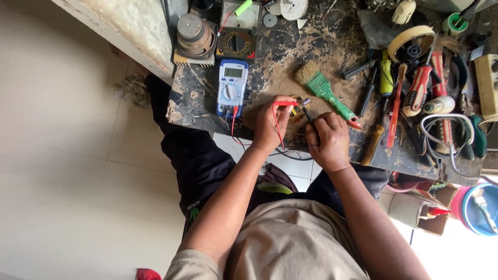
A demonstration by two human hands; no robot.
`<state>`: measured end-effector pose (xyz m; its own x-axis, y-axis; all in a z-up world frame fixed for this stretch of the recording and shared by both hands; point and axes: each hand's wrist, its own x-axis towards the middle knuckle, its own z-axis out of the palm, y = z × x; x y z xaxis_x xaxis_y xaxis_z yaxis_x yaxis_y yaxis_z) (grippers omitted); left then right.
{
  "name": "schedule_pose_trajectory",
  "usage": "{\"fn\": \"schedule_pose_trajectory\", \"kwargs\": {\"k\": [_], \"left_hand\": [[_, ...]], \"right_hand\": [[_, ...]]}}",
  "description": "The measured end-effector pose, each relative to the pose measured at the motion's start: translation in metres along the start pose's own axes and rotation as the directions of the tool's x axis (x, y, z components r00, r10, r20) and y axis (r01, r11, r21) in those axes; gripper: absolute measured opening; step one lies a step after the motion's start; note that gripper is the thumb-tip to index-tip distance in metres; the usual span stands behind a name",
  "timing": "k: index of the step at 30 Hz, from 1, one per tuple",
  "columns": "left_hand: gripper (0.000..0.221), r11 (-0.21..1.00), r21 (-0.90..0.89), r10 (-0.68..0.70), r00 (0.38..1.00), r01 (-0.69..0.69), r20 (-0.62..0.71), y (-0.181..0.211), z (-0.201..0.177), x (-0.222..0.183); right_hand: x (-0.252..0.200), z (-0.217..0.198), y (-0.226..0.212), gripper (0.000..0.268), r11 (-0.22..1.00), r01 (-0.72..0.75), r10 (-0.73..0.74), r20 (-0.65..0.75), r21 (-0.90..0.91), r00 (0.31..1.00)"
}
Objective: A person uses a digital multimeter to test components on a circuit board at a repair bench.
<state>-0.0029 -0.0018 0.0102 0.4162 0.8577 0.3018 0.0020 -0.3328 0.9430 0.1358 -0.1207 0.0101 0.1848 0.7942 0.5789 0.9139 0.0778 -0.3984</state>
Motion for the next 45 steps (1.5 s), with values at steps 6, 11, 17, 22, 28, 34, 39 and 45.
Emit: {"fn": "schedule_pose_trajectory", "kwargs": {"k": [6,11,17,22,28,34,39,45], "left_hand": [[0.009,0.999,0.031,0.018,1.000,-0.018,0.002,-0.003,0.000,0.002],[0.009,1.000,0.026,0.003,1.000,-0.003,-0.009,-0.002,0.001,-0.001],[0.009,0.999,0.043,0.007,1.000,-0.007,-0.008,-0.006,0.002,0.001],[0.008,0.999,0.043,-0.010,1.000,0.010,-0.003,-0.004,0.000,-0.001],[0.009,0.999,0.046,-0.010,1.000,0.010,0.004,0.000,0.001,0.000],[0.009,0.998,0.060,-0.016,1.000,0.016,0.003,-0.002,0.001,-0.001],[0.011,1.000,0.018,-0.016,1.000,0.016,0.001,-0.002,0.002,0.000],[0.012,1.000,-0.019,-0.020,0.999,0.020,-0.030,-0.005,0.001,-0.002]], "right_hand": [[-0.002,0.004,0.004,0.025,1.000,0.014,-0.014,-0.011,-0.007,1.000],[-0.004,0.005,0.004,0.025,1.000,0.003,-0.003,0.002,0.004,1.000],[-0.003,0.004,0.006,0.024,1.000,0.002,-0.002,-0.014,0.008,1.000],[-0.007,0.006,0.007,0.023,1.000,-0.005,0.005,-0.006,0.000,1.000],[-0.003,0.003,0.005,0.024,1.000,-0.010,0.011,-0.012,0.019,1.000],[-0.005,0.005,0.005,0.024,1.000,-0.001,0.001,-0.005,-0.012,1.000],[0.001,-0.005,-0.002,0.023,0.995,-0.066,0.065,0.013,0.077,0.998],[0.003,-0.035,-0.014,0.018,0.899,-0.255,0.250,0.059,0.357,0.966]]}}
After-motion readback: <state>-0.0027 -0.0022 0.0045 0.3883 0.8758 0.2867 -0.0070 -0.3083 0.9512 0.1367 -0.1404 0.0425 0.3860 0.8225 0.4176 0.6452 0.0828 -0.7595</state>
